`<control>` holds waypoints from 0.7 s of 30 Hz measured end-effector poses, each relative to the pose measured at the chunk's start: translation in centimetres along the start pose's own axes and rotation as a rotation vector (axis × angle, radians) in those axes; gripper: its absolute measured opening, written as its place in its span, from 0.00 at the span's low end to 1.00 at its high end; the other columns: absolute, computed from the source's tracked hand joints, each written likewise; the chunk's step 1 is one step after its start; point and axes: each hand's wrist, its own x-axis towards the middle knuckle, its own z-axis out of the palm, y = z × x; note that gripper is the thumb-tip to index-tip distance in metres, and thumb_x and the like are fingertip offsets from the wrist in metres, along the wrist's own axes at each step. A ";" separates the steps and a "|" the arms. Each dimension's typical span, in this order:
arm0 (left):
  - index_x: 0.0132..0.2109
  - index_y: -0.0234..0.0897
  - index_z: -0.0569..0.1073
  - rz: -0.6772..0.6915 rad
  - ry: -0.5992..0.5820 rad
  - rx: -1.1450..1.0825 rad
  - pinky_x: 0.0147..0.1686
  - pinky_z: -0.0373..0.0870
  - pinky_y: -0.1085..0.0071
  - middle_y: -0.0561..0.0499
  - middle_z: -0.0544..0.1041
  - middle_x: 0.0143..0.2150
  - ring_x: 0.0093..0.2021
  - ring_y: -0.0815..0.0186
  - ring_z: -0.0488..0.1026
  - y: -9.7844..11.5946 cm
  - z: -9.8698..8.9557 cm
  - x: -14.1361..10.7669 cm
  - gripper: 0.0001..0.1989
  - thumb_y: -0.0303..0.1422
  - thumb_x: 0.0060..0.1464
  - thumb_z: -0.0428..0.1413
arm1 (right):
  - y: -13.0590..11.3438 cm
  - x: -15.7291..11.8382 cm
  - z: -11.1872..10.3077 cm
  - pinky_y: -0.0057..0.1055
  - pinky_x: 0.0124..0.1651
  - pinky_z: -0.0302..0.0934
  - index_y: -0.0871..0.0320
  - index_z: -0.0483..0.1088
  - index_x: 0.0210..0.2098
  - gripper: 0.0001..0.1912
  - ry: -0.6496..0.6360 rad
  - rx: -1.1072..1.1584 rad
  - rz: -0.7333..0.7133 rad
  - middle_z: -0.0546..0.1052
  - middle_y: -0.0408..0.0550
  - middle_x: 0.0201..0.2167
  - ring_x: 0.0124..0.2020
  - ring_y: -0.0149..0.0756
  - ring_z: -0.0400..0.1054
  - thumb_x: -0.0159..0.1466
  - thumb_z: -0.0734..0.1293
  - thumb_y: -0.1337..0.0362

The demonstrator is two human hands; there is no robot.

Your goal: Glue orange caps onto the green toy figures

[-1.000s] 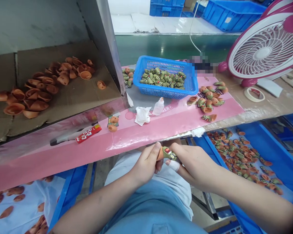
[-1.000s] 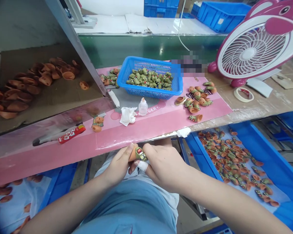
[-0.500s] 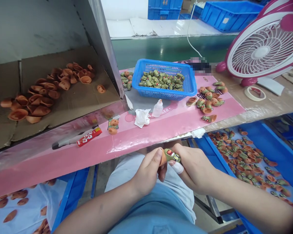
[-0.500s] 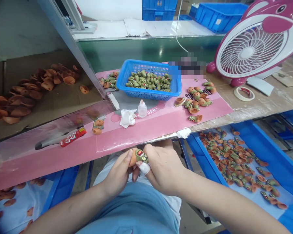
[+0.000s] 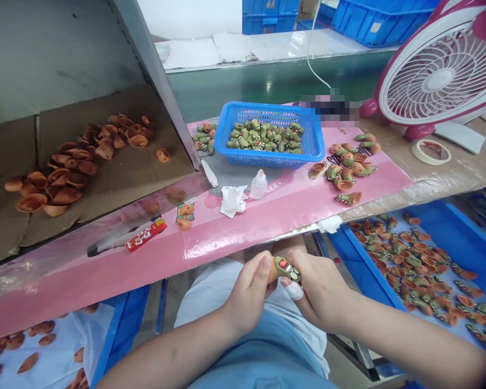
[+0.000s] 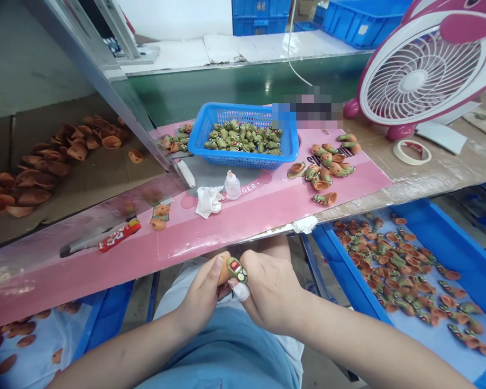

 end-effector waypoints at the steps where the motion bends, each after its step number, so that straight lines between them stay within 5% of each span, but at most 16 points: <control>1: 0.27 0.36 0.56 -0.013 0.010 0.000 0.23 0.53 0.77 0.57 0.54 0.24 0.24 0.74 0.52 -0.4 0.0 0.0 0.20 0.50 0.53 0.43 | 0.2 -0.2 0.2 0.27 0.24 0.50 0.59 0.55 0.29 0.12 -0.006 0.003 0.008 0.64 0.45 0.21 0.21 0.31 0.58 0.63 0.48 0.60; 7: 0.29 0.35 0.58 0.020 0.090 0.154 0.28 0.56 0.74 0.55 0.58 0.26 0.27 0.71 0.56 -1.4 -1.7 0.9 0.19 0.48 0.55 0.41 | 1.6 0.7 2.4 0.28 0.25 0.49 0.58 0.54 0.29 0.12 -0.024 0.104 -0.012 0.64 0.44 0.21 0.21 0.31 0.57 0.63 0.47 0.60; 16: 0.25 0.36 0.56 0.244 0.359 0.649 0.28 0.53 0.71 0.54 0.58 0.23 0.26 0.69 0.54 0.7 -9.4 2.1 0.23 0.51 0.54 0.36 | 2.3 7.3 8.9 0.27 0.22 0.52 0.56 0.53 0.30 0.08 0.013 0.226 -0.176 0.68 0.45 0.20 0.20 0.33 0.62 0.62 0.48 0.63; 18: 0.23 0.36 0.56 0.282 0.391 0.658 0.26 0.53 0.71 0.54 0.57 0.20 0.23 0.69 0.54 0.3 -10.0 2.3 0.26 0.55 0.51 0.35 | 2.5 7.2 10.3 0.28 0.20 0.54 0.56 0.55 0.31 0.07 0.002 0.247 -0.223 0.69 0.45 0.20 0.20 0.34 0.64 0.62 0.49 0.66; 21: 0.23 0.34 0.62 0.293 0.447 0.667 0.25 0.58 0.71 0.54 0.60 0.19 0.22 0.70 0.59 0.4 -10.1 2.4 0.27 0.54 0.51 0.38 | 2.7 8.5 12.3 0.32 0.25 0.62 0.57 0.62 0.37 0.09 -0.048 0.180 -0.101 0.71 0.46 0.25 0.25 0.35 0.67 0.63 0.53 0.61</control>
